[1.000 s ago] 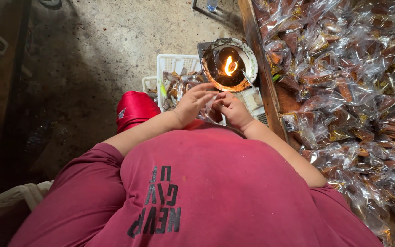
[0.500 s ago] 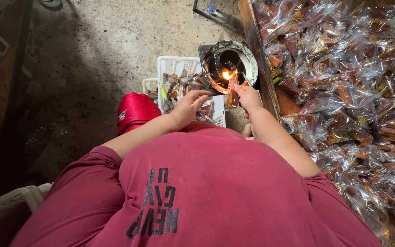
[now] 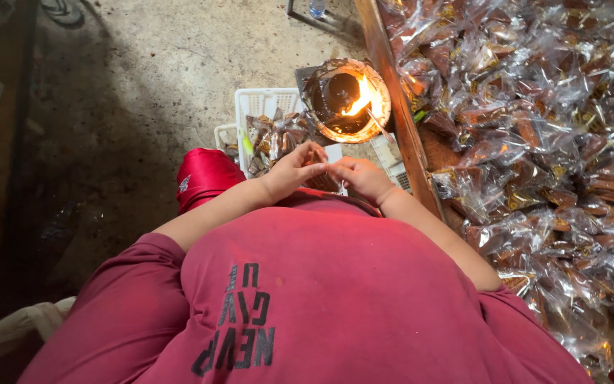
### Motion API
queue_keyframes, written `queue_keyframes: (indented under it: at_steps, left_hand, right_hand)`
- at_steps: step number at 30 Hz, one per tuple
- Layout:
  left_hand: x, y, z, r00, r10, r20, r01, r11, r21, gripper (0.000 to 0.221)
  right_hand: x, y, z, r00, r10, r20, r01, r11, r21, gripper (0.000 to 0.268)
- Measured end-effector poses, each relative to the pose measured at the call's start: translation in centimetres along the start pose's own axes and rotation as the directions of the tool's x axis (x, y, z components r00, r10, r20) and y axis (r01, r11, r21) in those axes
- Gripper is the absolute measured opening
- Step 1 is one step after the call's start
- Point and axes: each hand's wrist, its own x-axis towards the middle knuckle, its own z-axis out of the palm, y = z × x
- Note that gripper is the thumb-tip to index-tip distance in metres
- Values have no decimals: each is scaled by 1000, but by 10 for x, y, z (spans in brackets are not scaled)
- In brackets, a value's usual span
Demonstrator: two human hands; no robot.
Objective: Sealing small plastic bags containing food by folding the opening and passing it over a flame from an oil lamp.
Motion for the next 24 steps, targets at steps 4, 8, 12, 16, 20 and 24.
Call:
queue_keyframes:
  at_steps: [4, 8, 12, 16, 20, 24]
  left_hand:
    - [-21, 45, 5, 980, -139, -146, 159, 978, 138, 32]
    - [-10, 6, -12, 847, -377, -376, 408, 913, 2, 74]
    - [-17, 15, -6, 910, -324, -257, 316, 946, -76, 77]
    - [-17, 16, -3, 909, -325, -260, 336, 942, -1, 64]
    - [-11, 1, -2, 910, -323, -259, 346, 937, 46, 52]
    - [-4, -11, -5, 922, -321, -218, 353, 927, 128, 49]
  right_hand:
    - [11, 22, -17, 992, -19, -127, 32, 994, 106, 38]
    - [0, 21, -84, 809, -325, -489, 136, 914, -381, 8]
    - [-15, 70, -173, 252, -731, -635, -194, 604, -773, 43]
    - [-58, 65, -200, 346, -220, -912, -593, 702, -394, 58]
    - [-65, 95, -212, 254, -63, -965, -530, 826, -193, 16]
    - [-60, 95, -213, 179, -458, -871, -155, 861, -485, 10]
